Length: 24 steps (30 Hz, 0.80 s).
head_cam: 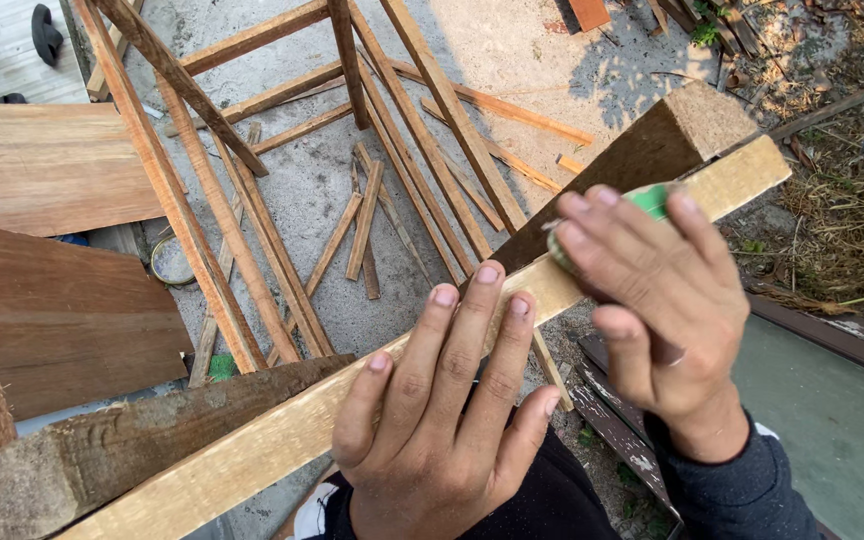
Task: The person sands the surfaces and edges of a wooden frame structure by hand using a piece of sandpaper.
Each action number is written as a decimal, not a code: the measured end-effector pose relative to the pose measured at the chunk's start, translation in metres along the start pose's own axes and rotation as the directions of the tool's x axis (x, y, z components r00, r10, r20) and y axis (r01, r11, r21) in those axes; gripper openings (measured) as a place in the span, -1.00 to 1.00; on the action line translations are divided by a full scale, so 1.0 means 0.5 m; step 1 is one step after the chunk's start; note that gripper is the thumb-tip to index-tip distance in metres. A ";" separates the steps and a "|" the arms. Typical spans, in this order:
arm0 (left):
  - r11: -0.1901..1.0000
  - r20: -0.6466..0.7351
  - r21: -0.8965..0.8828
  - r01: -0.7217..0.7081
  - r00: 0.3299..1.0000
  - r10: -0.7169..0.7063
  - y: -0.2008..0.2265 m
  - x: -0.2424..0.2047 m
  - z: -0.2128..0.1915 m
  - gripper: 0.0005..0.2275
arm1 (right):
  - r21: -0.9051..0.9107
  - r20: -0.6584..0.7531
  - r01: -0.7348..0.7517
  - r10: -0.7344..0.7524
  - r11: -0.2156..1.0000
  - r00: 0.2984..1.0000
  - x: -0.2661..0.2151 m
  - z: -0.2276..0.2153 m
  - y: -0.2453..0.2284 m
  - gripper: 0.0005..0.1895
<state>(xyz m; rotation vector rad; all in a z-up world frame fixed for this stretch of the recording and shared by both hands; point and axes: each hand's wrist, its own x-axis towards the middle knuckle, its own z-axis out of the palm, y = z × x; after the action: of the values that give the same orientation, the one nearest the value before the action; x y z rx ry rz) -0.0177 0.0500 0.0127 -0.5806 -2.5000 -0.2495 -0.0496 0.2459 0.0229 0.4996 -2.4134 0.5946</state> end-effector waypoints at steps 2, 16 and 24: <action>1.000 -0.002 0.003 -0.007 1.000 0.007 -0.007 -0.004 -0.002 -0.58 | -0.009 -0.112 -0.134 0.132 0.991 0.985 0.023 -0.014 0.021 -0.44; 0.977 0.083 -0.137 0.161 0.985 -0.150 0.048 0.021 -0.019 -0.54 | -0.008 -0.090 0.096 -0.096 0.995 0.991 -0.032 -0.002 0.102 -0.43; 0.965 0.099 -0.078 0.252 0.965 -0.244 0.120 0.053 -0.003 -0.51 | 0.087 -0.186 0.068 -0.051 0.994 0.981 -0.022 -0.027 0.235 -0.42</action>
<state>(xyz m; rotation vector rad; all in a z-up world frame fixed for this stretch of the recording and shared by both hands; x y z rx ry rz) -0.0097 0.1121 0.0318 -0.3177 -2.6585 -0.4420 -0.0908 0.3528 -0.0089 0.5303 -2.1973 0.6979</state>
